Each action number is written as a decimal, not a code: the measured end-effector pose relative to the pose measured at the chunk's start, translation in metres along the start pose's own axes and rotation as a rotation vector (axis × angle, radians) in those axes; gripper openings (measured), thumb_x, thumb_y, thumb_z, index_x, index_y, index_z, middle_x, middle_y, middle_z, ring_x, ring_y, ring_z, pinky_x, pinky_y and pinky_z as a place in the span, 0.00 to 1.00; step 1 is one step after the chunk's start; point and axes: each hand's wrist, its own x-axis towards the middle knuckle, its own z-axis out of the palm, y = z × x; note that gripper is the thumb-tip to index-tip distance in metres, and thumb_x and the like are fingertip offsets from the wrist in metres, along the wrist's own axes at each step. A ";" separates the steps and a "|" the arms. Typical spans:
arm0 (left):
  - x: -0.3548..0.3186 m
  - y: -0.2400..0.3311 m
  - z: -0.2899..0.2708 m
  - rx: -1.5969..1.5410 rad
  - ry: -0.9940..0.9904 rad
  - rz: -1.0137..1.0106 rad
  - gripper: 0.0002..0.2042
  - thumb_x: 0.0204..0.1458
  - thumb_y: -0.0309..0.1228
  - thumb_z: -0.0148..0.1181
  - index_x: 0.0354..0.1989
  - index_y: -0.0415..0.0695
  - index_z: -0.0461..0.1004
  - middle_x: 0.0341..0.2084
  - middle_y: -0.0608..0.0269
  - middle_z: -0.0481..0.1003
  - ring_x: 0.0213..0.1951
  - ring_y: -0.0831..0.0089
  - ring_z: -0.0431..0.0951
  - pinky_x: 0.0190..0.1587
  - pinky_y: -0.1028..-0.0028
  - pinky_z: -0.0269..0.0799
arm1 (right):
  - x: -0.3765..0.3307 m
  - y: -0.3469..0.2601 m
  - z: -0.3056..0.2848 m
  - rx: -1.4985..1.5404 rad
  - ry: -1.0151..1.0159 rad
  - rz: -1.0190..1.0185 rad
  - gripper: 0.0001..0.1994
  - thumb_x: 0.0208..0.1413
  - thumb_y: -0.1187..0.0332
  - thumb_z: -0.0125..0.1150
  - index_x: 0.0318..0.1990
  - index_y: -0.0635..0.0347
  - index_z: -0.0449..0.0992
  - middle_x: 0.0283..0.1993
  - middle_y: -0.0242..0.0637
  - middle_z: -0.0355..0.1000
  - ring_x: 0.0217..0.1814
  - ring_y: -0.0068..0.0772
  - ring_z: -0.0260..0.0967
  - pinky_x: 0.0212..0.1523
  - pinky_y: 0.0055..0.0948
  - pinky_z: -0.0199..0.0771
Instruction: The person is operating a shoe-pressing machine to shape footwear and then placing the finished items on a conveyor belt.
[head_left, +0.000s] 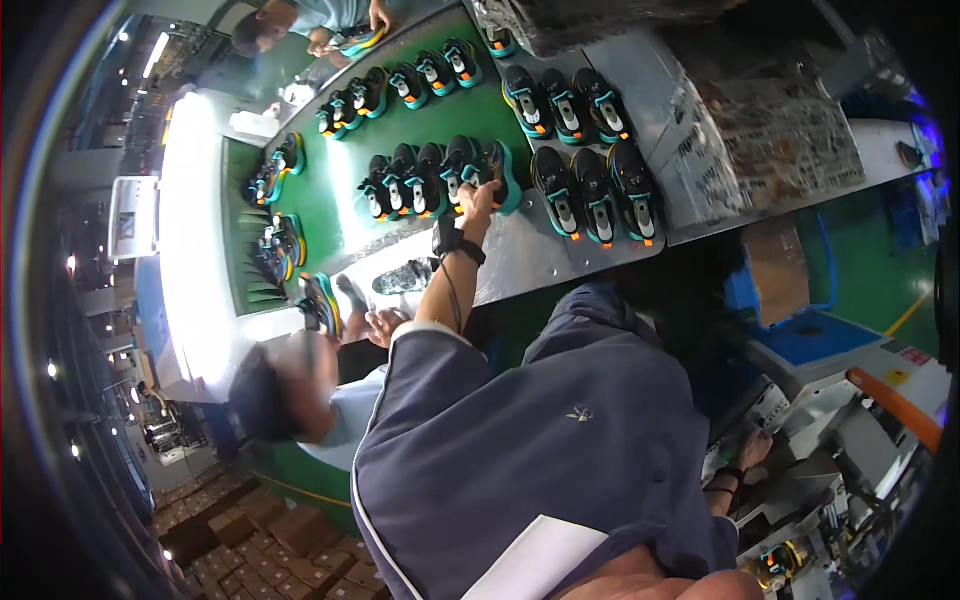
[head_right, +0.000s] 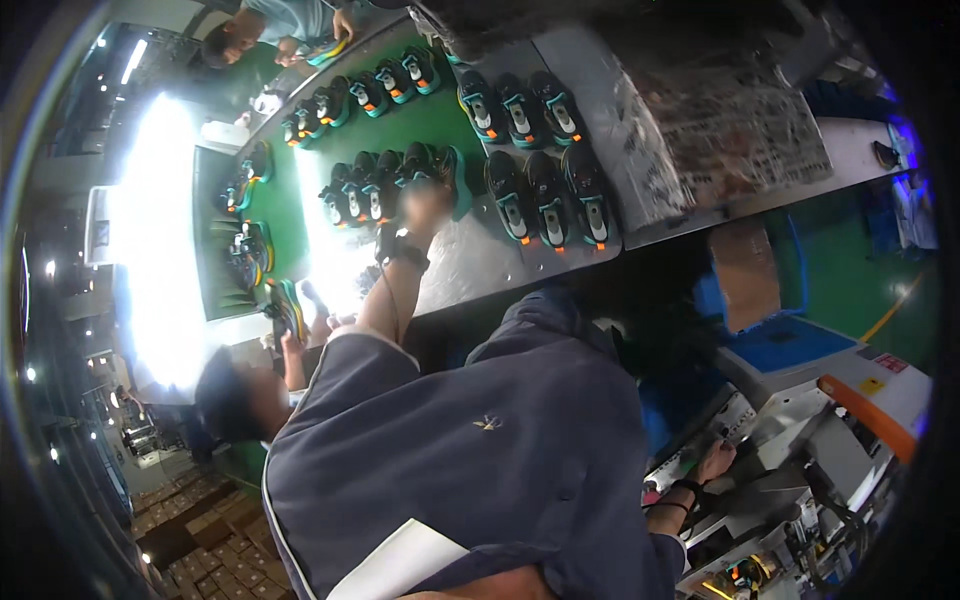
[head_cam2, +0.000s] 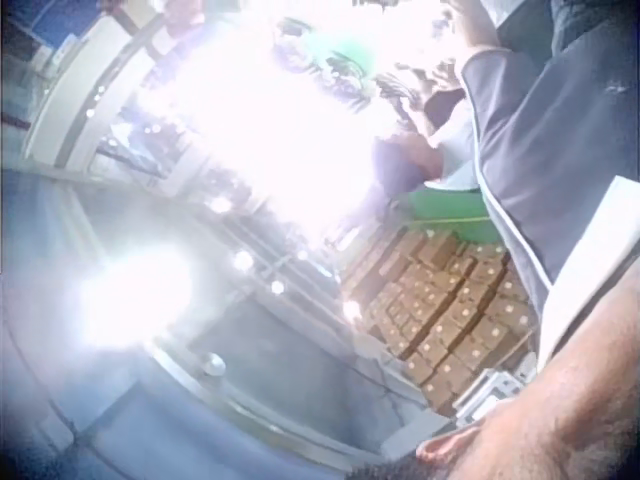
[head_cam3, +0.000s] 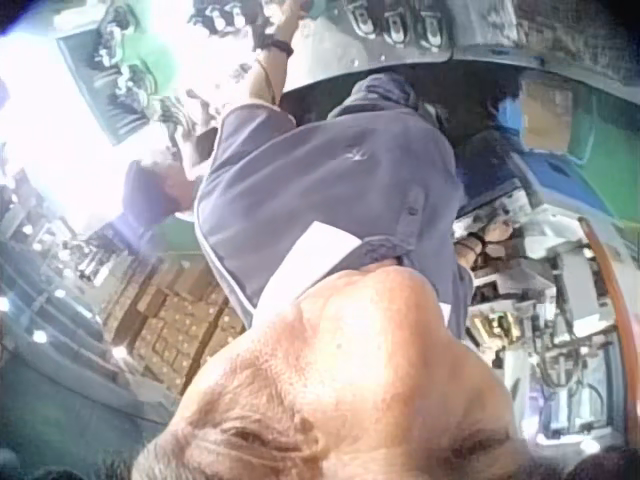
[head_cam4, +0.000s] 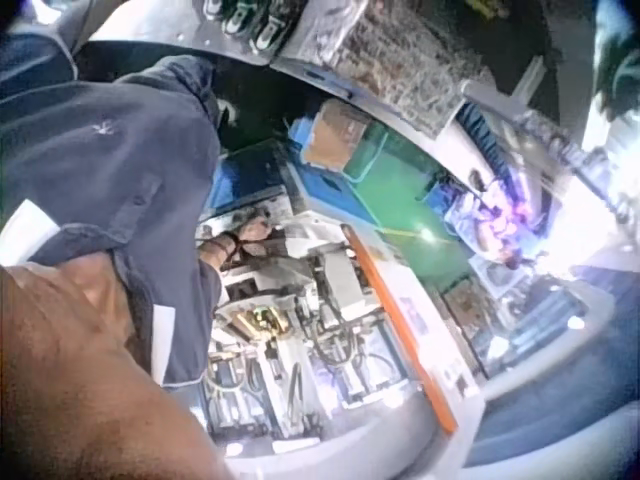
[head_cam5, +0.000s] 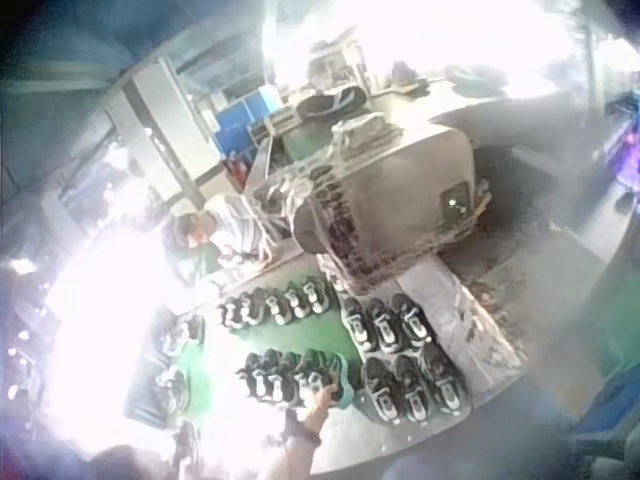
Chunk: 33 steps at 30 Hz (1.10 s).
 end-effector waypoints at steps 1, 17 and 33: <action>0.008 -0.003 0.003 0.102 0.028 0.067 0.23 0.39 0.30 0.66 0.43 0.32 0.69 0.34 0.47 0.75 0.34 0.55 0.78 0.33 0.62 0.75 | 0.006 -0.012 -0.008 -0.046 0.006 0.030 0.24 0.53 0.51 0.55 0.42 0.68 0.74 0.42 0.55 0.73 0.45 0.56 0.70 0.48 0.47 0.67; 0.125 -0.078 0.028 0.370 0.349 0.528 0.37 0.47 0.33 0.64 0.65 0.35 0.53 0.55 0.35 0.66 0.56 0.42 0.67 0.58 0.57 0.64 | 0.108 -0.234 -0.060 0.154 0.119 -0.041 0.19 0.56 0.62 0.58 0.50 0.67 0.75 0.49 0.50 0.75 0.52 0.45 0.72 0.54 0.37 0.68; -0.033 0.567 -0.027 0.437 0.270 1.301 0.29 0.55 0.47 0.60 0.55 0.33 0.70 0.52 0.49 0.73 0.52 0.63 0.74 0.56 0.68 0.67 | 0.118 -0.578 -0.097 0.759 0.122 -0.956 0.08 0.56 0.77 0.56 0.44 0.64 0.74 0.50 0.43 0.73 0.51 0.45 0.71 0.52 0.38 0.72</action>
